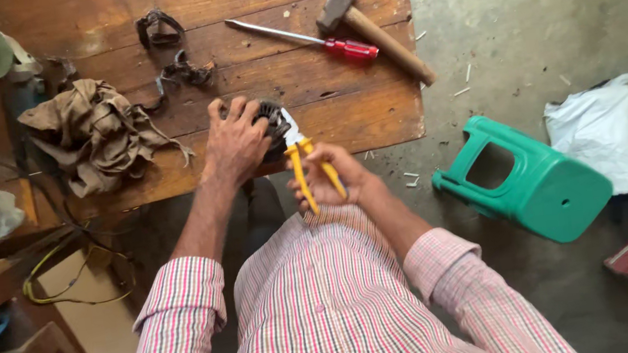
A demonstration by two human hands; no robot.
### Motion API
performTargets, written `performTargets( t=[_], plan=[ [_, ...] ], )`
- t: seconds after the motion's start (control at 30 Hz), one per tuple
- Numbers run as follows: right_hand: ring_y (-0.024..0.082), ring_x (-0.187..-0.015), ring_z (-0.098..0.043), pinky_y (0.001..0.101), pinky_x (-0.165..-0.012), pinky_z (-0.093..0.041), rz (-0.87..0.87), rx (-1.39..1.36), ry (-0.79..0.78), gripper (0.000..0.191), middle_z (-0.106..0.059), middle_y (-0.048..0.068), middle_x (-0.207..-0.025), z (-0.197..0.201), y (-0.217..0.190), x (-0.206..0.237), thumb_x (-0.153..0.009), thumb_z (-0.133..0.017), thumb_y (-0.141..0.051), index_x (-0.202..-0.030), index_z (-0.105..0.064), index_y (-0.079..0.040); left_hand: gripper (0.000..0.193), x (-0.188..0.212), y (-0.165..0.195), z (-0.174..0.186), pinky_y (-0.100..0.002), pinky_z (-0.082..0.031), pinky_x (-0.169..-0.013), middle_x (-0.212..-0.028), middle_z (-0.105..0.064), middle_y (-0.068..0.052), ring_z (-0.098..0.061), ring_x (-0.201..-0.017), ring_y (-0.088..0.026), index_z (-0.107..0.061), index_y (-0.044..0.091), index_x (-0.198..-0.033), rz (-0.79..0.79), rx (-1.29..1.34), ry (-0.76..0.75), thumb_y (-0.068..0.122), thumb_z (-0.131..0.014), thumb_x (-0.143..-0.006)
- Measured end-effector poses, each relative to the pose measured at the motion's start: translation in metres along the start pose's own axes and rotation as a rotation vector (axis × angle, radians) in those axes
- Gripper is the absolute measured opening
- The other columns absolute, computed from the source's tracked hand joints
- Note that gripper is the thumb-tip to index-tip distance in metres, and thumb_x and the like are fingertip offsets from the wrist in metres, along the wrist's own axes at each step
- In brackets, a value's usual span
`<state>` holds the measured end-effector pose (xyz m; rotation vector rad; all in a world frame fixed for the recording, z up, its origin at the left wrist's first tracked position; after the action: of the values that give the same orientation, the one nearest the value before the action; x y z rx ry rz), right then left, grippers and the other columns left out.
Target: The person sits at a wooden workbench and uses a screwdriver to pry and scrape old rubber sealing material out of a circular machine housing. They alternate between scraping with the screwdriver, pulling debris out by hand and with pliers, and repositioning the housing to work around its inner rim.
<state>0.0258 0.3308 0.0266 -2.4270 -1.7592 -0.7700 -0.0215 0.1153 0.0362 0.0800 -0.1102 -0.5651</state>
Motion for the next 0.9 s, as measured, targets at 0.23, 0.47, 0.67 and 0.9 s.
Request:
performTargets(
  t=[0.23, 0.47, 0.67, 0.9],
  plan=[
    [0.023, -0.06, -0.053, 0.041, -0.058, -0.045, 0.078, 0.498, 0.41, 0.031, -0.056, 0.008, -0.07, 0.027, 0.008, -0.018, -0.098, -0.061, -0.036, -0.098, -0.057, -0.005, 0.012, 0.009, 0.001, -0.001, -0.049, -0.04, -0.096, -0.097, -0.065, -0.003, -0.057, -0.108, -0.022, -0.072, 0.013, -0.084, 0.024, -0.027, -0.022, 0.025, -0.071, -0.083],
    [0.039, -0.077, -0.071, 0.0459, -0.068, -0.05, 0.569, 1.683, 1.123, 0.037, -0.07, 0.017, -0.085, 0.011, 0.024, -0.031, -0.088, -0.067, -0.036, -0.112, -0.067, -0.007, 0.012, 0.025, 0.011, -0.004, -0.049, -0.041, -0.094, -0.097, -0.065, -0.003, -0.057, -0.107, -0.023, -0.073, 0.011, -0.084, 0.116, -0.033, 0.013, 0.023, -0.07, -0.082],
    [0.021, -0.067, -0.053, 0.0431, -0.058, -0.043, 0.203, 1.225, 0.618, 0.029, -0.06, 0.007, -0.08, 0.019, 0.01, -0.004, -0.092, -0.064, -0.029, -0.105, -0.066, -0.002, 0.014, 0.027, 0.016, 0.015, -0.048, -0.041, -0.092, -0.101, -0.066, -0.005, -0.058, -0.106, -0.026, -0.072, 0.008, -0.089, 0.135, 0.153, 0.102, 0.021, -0.074, -0.083],
    [0.027, -0.09, -0.059, 0.0432, -0.079, -0.048, 0.402, 1.466, 0.898, 0.036, -0.064, 0.011, -0.098, 0.057, -0.023, 0.049, -0.088, -0.071, -0.025, -0.116, -0.064, -0.004, 0.027, 0.036, -0.004, 0.056, -0.044, -0.046, -0.082, -0.095, -0.069, -0.01, -0.06, -0.094, -0.028, -0.075, 0.0, -0.088, 0.494, 0.555, 0.298, 0.027, -0.081, -0.089]
  ],
)
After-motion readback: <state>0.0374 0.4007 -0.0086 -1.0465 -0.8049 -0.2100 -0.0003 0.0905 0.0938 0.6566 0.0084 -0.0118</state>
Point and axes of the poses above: each hand's wrist, its own x-axis away from the middle knuckle, its own z-axis out of the back of the hand, y = z × x, the point moved 1 cm from there along -x, towards the middle knuckle
